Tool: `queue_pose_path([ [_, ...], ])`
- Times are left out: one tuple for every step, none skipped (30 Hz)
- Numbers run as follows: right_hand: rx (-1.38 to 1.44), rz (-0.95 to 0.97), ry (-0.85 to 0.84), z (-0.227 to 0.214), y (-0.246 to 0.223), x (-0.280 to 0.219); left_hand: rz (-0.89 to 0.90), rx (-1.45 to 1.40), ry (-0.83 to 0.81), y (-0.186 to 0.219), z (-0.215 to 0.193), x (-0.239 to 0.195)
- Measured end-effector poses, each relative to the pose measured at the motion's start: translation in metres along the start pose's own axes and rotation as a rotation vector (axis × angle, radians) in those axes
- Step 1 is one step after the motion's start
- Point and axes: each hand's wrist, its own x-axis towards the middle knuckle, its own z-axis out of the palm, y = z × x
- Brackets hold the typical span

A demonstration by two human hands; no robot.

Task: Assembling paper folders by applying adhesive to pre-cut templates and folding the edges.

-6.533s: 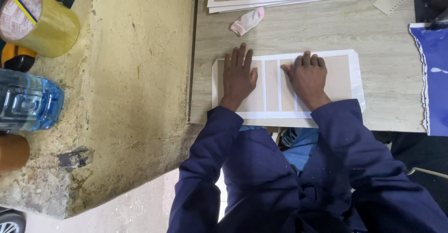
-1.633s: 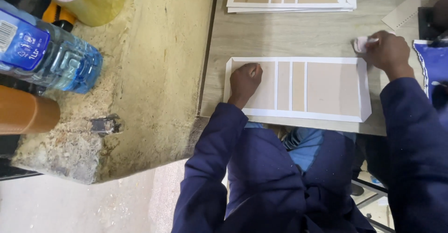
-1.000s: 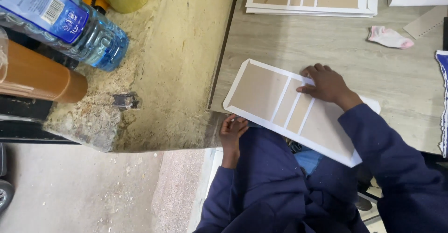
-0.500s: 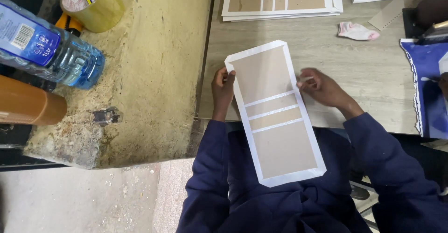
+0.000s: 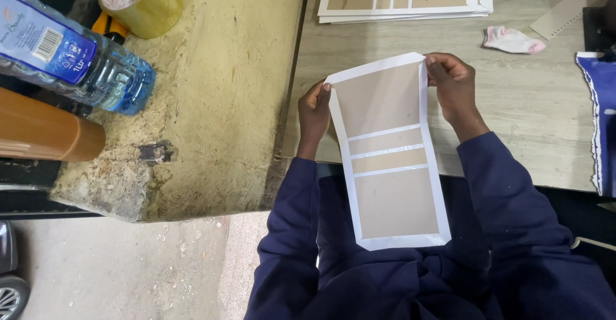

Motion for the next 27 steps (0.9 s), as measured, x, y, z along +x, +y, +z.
queue_pose_path([
  [-0.001, 0.001, 0.002, -0.002, 0.002, 0.0, -0.001, -0.001, -0.002, 0.002, 0.0, 0.0],
  [-0.036, -0.1, 0.015, -0.003, 0.004, 0.0, 0.004, 0.001, 0.028, 0.004, -0.001, -0.001],
  [-0.072, -0.205, 0.029, -0.005, 0.005, 0.002, 0.013, 0.001, 0.058, 0.007, -0.001, 0.001],
  [-0.073, -0.208, 0.031, -0.003, 0.002, 0.002, 0.016, 0.0, 0.056, 0.009, -0.001, 0.002],
  [-0.05, -0.193, 0.03, -0.004, 0.0, -0.002, -0.002, -0.033, 0.078, 0.011, 0.001, 0.001],
  [-0.027, -0.178, 0.03, -0.004, -0.002, -0.005, -0.021, -0.065, 0.101, 0.013, 0.002, 0.001],
  [-0.028, -0.18, 0.034, -0.005, -0.001, -0.008, -0.02, -0.067, 0.097, 0.013, 0.004, 0.0],
  [0.023, -0.125, 0.066, -0.005, 0.0, -0.01, -0.021, -0.078, 0.097, 0.014, 0.006, 0.0],
  [0.075, -0.072, 0.097, -0.005, 0.001, -0.013, -0.021, -0.089, 0.098, 0.014, 0.009, 0.0],
  [0.074, -0.074, 0.099, -0.008, 0.006, -0.013, -0.019, -0.09, 0.095, 0.014, 0.012, 0.0],
  [-0.048, -0.188, 0.127, -0.009, 0.011, -0.015, -0.021, -0.091, 0.093, 0.013, 0.014, -0.001],
  [-0.171, -0.301, 0.153, -0.011, 0.016, -0.016, -0.022, -0.091, 0.091, 0.012, 0.016, -0.001],
  [-0.17, -0.3, 0.152, -0.012, 0.015, -0.019, -0.023, -0.09, 0.092, 0.015, 0.016, -0.002],
  [-0.251, -0.365, 0.139, -0.014, 0.014, -0.021, -0.026, -0.079, 0.091, 0.017, 0.016, -0.003],
  [-0.333, -0.43, 0.126, -0.016, 0.013, -0.023, -0.029, -0.069, 0.089, 0.019, 0.017, -0.003],
  [-0.333, -0.43, 0.128, -0.019, 0.009, -0.023, -0.029, -0.069, 0.087, 0.017, 0.016, -0.002],
  [-0.2, -0.275, 0.075, -0.021, 0.006, -0.022, -0.019, -0.076, 0.083, 0.017, 0.014, -0.002],
  [-0.067, -0.121, 0.019, -0.024, 0.002, -0.022, -0.009, -0.083, 0.078, 0.016, 0.013, -0.002],
  [-0.068, -0.122, 0.02, -0.028, 0.015, -0.017, -0.008, -0.084, 0.078, 0.017, 0.012, -0.002],
  [0.06, 0.007, -0.019, -0.033, 0.028, -0.011, -0.008, -0.081, 0.069, 0.018, 0.012, -0.001],
  [0.188, 0.138, -0.059, -0.038, 0.042, -0.007, -0.009, -0.077, 0.06, 0.018, 0.011, -0.002],
  [0.188, 0.14, -0.058, -0.036, 0.03, -0.01, -0.011, -0.077, 0.06, 0.017, 0.012, -0.002],
  [0.249, 0.186, -0.069, -0.033, 0.018, -0.012, -0.013, -0.084, 0.056, 0.016, 0.011, -0.002],
  [0.311, 0.232, -0.079, -0.03, 0.007, -0.015, -0.016, -0.091, 0.051, 0.014, 0.011, -0.002],
  [0.311, 0.234, -0.08, -0.031, 0.013, -0.013, -0.018, -0.09, 0.052, 0.014, 0.011, -0.002],
  [0.184, 0.157, -0.07, -0.032, 0.019, -0.012, -0.017, -0.09, 0.051, 0.014, 0.012, -0.003],
  [0.058, 0.079, -0.059, -0.033, 0.024, -0.011, -0.015, -0.088, 0.048, 0.015, 0.012, -0.003],
])
